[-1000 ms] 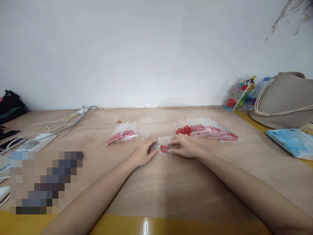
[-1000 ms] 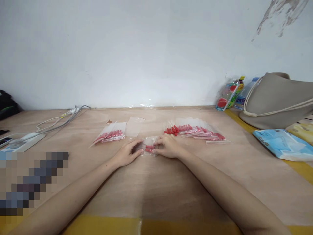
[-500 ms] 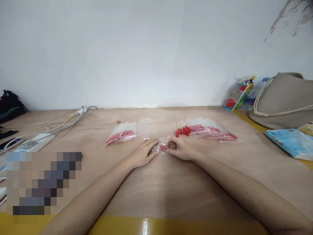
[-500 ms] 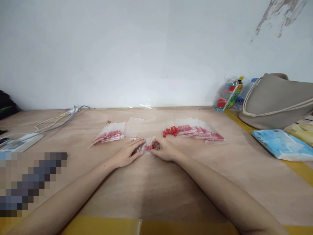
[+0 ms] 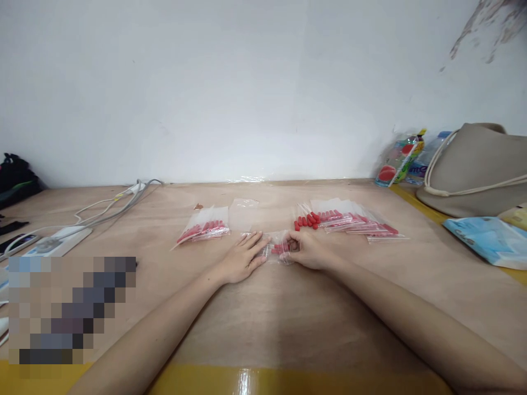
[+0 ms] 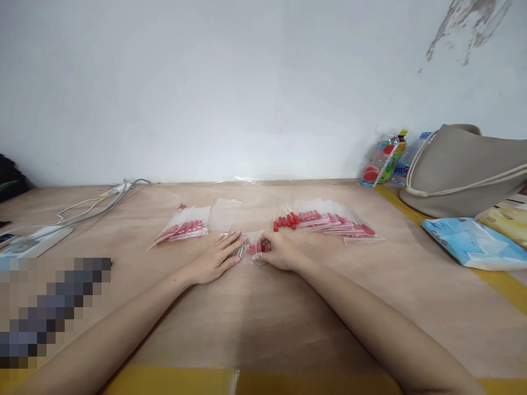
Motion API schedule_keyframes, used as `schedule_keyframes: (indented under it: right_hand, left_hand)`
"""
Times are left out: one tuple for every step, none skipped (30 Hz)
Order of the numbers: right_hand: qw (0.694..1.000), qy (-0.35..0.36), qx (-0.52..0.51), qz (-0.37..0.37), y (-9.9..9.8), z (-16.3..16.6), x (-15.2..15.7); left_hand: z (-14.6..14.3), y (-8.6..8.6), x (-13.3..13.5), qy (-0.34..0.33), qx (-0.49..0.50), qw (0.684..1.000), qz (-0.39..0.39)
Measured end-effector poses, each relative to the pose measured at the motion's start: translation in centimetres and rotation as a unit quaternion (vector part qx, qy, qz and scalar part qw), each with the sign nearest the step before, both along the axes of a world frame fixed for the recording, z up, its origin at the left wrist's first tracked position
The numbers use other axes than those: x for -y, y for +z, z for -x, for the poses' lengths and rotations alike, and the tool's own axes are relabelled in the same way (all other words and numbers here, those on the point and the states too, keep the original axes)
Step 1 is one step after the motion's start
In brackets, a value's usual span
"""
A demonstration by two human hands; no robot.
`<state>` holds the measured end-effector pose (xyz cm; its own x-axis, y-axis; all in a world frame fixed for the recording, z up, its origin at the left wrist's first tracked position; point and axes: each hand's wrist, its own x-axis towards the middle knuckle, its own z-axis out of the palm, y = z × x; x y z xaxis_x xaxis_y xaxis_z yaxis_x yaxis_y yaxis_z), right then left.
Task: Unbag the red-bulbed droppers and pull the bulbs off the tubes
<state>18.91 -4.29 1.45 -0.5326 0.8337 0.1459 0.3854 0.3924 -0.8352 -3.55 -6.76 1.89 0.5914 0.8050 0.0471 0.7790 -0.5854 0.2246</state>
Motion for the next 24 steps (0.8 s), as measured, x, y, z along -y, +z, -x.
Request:
schedule_keyframes:
  right_hand:
    - [1.0,-0.007,-0.008,0.011,-0.1,0.1,0.0]
    - [1.0,-0.015,-0.017,0.021,-0.2,0.2,-0.1]
    - [0.999,-0.022,-0.027,0.028,-0.1,0.2,-0.2]
    - [0.998,-0.028,-0.04,0.036,0.0,0.1,-0.4]
    - [0.997,-0.034,-0.059,0.045,0.2,-0.1,-0.6]
    - [0.994,-0.04,-0.083,0.057,0.5,-0.5,-0.9]
    - [0.991,-0.045,-0.107,0.074,0.9,-1.1,-1.2]
    - [0.986,-0.049,-0.128,0.091,1.3,-1.7,-1.6]
    - [0.983,-0.052,-0.141,0.11,1.8,-2.5,-2.0]
    - [0.98,-0.058,-0.148,0.124,2.3,-3.3,-2.4]
    - [0.977,-0.071,-0.154,0.127,2.8,-4.1,-2.7]
    - [0.975,-0.08,-0.164,0.126,3.3,-4.9,-3.1]
    - [0.973,-0.091,-0.174,0.12,3.8,-5.5,-3.5]
    - [0.971,-0.11,-0.186,0.107,4.1,-6.1,-3.8]
    - [0.968,-0.132,-0.199,0.081,4.4,-6.5,-4.0]
    - [0.964,-0.157,-0.212,0.04,4.5,-6.7,-4.2]
    - [0.958,-0.184,-0.219,-0.017,4.5,-6.8,-4.4]
    - [0.951,-0.207,-0.215,-0.084,4.4,-6.7,-4.5]
    - [0.942,-0.225,-0.196,-0.156,4.0,-6.6,-4.6]
    - [0.932,-0.233,-0.16,-0.225,3.6,-6.4,-4.6]
    - [0.924,-0.231,-0.112,-0.285,3.0,-6.1,-4.7]
    - [0.915,-0.22,-0.059,-0.333,2.3,-5.8,-4.7]
    - [0.907,-0.2,-0.007,-0.37,1.5,-5.6,-4.8]
    - [0.9,-0.176,0.039,-0.397,0.8,-5.3,-4.9]
  left_hand:
    - [0.0,0.0,0.0,-0.001,-0.001,1.0,0.0]
    - [0.0,0.0,0.0,-0.002,-0.002,1.0,-0.002]
    - [0.1,0.0,0.0,-0.002,-0.003,1.0,-0.003]
    - [0.1,0.0,0.0,-0.001,-0.005,1.0,-0.005]
    - [0.2,-0.1,0.0,0.002,-0.007,1.0,-0.008]
    - [0.2,-0.2,0.1,0.008,-0.01,1.0,-0.012]
    - [0.1,-0.3,0.3,0.019,-0.015,1.0,-0.018]
    - [0.0,-0.3,0.5,0.034,-0.022,0.999,-0.027]
    - [-0.2,-0.3,0.9,0.053,-0.031,0.997,-0.039]
    - [-0.4,-0.2,1.2,0.074,-0.042,0.995,-0.056]
    - [-0.7,0.0,1.7,0.096,-0.054,0.991,-0.075]
    - [-1.1,0.2,2.1,0.119,-0.065,0.986,-0.093]
    - [-1.4,0.6,2.5,0.14,-0.077,0.981,-0.108]
    - [-1.7,1.1,2.8,0.158,-0.087,0.977,-0.116]
    - [-1.9,1.5,3.0,0.173,-0.094,0.973,-0.119]
    - [-2.1,1.9,3.1,0.185,-0.096,0.971,-0.119]
    - [-2.1,2.3,3.0,0.192,-0.09,0.97,-0.119]
    - [-2.1,2.5,2.8,0.196,-0.075,0.97,-0.121]
    - [-1.9,2.6,2.4,0.195,-0.051,0.971,-0.126]
    - [-1.7,2.5,2.0,0.194,-0.02,0.972,-0.132]
    - [-1.5,2.3,1.6,0.193,0.011,0.972,-0.136]
    - [-1.2,2.0,1.1,0.194,0.041,0.971,-0.137]
    - [-0.8,1.6,0.7,0.2,0.064,0.968,-0.134]
    - [-0.5,1.3,0.3,0.21,0.081,0.966,-0.128]
